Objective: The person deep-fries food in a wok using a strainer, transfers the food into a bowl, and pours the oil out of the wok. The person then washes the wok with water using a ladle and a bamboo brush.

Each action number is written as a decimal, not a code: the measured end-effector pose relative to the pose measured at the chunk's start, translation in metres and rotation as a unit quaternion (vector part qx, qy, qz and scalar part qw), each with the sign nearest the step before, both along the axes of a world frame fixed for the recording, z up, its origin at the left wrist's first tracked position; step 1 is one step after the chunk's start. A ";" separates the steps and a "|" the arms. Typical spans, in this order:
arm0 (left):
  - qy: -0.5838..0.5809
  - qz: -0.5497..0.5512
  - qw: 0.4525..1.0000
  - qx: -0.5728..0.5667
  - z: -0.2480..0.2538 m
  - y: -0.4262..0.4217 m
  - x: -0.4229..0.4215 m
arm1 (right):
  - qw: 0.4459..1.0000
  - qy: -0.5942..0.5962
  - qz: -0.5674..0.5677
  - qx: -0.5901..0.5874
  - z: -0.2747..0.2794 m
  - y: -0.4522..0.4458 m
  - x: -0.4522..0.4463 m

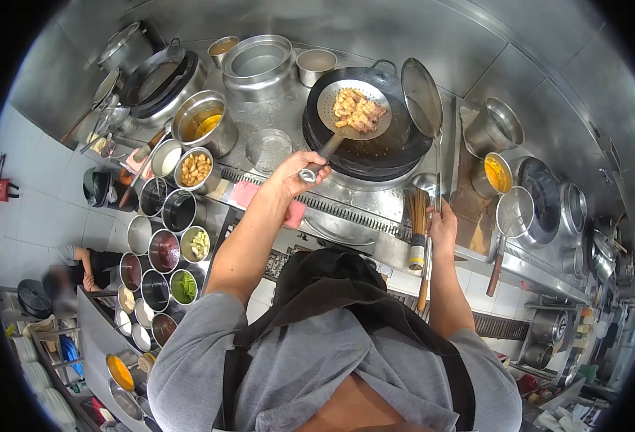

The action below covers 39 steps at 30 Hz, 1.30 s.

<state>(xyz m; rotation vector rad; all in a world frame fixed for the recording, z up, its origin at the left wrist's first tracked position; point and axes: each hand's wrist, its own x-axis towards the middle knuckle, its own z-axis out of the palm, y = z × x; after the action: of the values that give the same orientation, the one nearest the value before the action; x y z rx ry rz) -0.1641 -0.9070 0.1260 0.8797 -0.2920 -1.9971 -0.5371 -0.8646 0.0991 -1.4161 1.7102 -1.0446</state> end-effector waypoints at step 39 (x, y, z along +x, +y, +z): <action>-0.005 0.205 0.976 0.072 -0.118 0.134 0.135 | 0.928 -0.331 0.072 0.153 0.006 -0.084 0.077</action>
<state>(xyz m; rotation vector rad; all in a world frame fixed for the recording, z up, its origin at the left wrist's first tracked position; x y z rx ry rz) -0.0292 -0.7734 0.0080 0.9542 0.0323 -1.6420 -0.4596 -0.9491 0.1056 -0.8376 1.1843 -0.9728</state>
